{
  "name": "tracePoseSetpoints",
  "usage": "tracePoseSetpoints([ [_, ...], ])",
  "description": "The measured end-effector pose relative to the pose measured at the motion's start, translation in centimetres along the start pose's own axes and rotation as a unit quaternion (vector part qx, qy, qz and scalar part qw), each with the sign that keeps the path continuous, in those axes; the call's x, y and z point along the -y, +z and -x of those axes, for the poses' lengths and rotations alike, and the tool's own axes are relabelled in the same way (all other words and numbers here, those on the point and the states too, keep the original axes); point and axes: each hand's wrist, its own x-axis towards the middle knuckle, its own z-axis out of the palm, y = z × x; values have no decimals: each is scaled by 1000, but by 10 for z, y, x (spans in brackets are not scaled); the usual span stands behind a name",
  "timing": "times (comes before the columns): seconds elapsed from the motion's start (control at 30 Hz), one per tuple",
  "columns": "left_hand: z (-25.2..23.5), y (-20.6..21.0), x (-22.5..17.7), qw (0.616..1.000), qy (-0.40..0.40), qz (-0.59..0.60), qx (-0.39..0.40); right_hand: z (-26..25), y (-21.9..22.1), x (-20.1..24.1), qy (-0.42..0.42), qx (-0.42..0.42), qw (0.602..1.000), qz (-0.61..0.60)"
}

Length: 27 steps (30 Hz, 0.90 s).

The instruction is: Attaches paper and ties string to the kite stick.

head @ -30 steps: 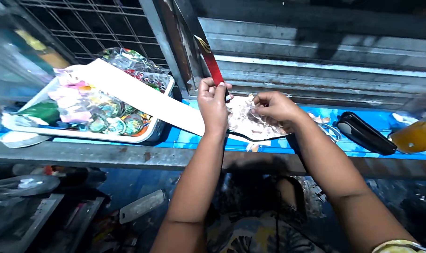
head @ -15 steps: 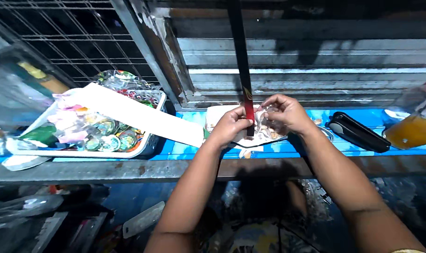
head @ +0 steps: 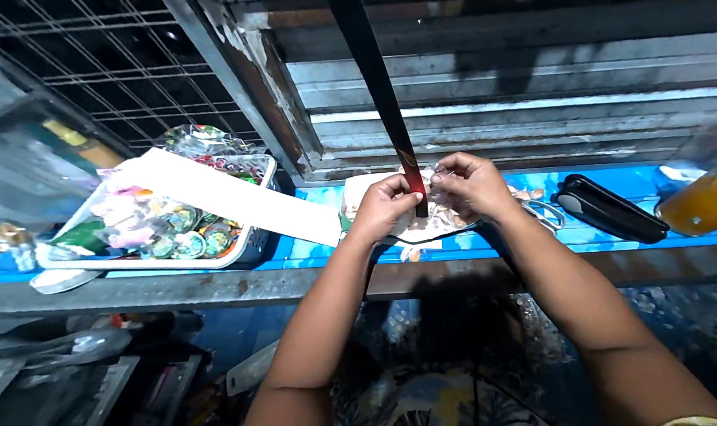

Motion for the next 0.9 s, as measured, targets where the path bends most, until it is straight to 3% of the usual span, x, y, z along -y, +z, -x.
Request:
tracePoseSetpoints([
  [0.13, 1, 0, -2, 1000, -15, 3, 2, -2, -2, -2, -25, -25, 996, -78],
  [0.37, 0, -1, -8, 994, -71, 76, -27, 1, -9, 3, -119, -4, 989, -89],
  [0.63, -1, 3, -4, 995, -21, 38, -85, 9, 4, -4, -128, 155, 979, -36],
  [0.77, 1, 6, -5, 997, -25, 25, -66, 8, 12, -14, -147, 96, 983, 46],
  [0.9, 2, 9, -6, 997, -24, 43, -61, 7, 15, -15, -116, 48, 991, 43],
])
